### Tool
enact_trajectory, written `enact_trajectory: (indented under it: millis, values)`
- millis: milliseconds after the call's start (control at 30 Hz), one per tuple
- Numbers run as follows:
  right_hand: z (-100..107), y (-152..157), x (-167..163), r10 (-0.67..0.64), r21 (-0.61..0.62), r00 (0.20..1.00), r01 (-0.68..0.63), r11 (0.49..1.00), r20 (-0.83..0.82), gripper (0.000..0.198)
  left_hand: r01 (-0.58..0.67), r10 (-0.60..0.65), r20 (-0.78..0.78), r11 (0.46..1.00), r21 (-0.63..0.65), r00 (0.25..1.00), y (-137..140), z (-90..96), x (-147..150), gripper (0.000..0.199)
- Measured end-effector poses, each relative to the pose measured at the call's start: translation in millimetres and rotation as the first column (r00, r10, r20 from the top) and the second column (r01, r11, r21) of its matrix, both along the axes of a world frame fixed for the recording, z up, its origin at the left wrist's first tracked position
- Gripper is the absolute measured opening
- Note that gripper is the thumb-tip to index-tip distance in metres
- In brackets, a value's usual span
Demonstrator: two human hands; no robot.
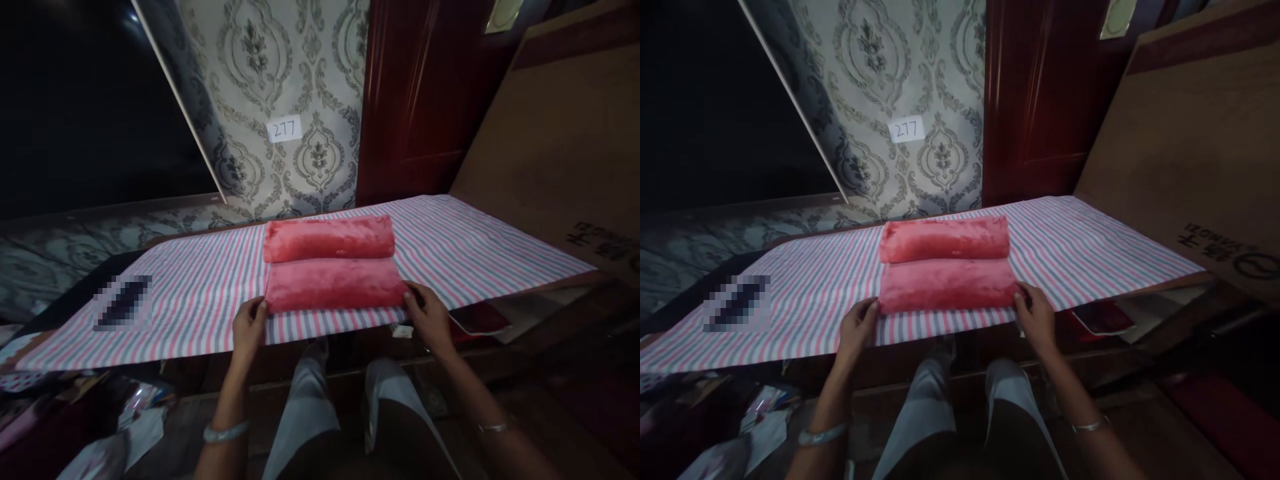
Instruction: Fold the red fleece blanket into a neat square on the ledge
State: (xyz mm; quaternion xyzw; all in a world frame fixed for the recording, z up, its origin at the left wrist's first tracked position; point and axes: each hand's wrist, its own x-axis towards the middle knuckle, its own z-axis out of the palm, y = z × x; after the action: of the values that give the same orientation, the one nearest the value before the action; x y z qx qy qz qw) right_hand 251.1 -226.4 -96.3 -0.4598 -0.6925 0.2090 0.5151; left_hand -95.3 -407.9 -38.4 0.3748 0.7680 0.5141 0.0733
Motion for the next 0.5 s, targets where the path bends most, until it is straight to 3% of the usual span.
enact_trajectory:
  millis: [167, 267, 400, 500]
  values:
    - [16.7, 3.7, -5.8, 0.015, -0.201, 0.999, -0.025, 0.979, -0.049, 0.043, 0.083, -0.085, 0.076, 0.996, 0.033, 0.993, 11.5, 13.6, -5.3, 0.051]
    - [31.5, 11.0, -6.2, 0.051, -0.302, 0.998, -0.061, 0.951, -0.041, 0.04, 0.109, -0.137, 0.244, 0.986, 0.122, 0.96, 18.6, 12.2, -10.9, 0.05]
    - [38.5, 12.9, -4.7, 0.062, -0.325, 0.977, -0.127, 0.937, -0.202, 0.044, 0.074, -0.168, 0.487, 0.976, 0.206, 0.857, 24.8, 10.4, -13.6, 0.058]
    - [34.7, 9.9, -3.4, 0.111, -0.288, 0.93, -0.22, 0.932, -0.352, 0.038, 0.066, -0.126, 0.472, 0.988, 0.141, 0.872, 24.9, 16.6, -8.7, 0.065]
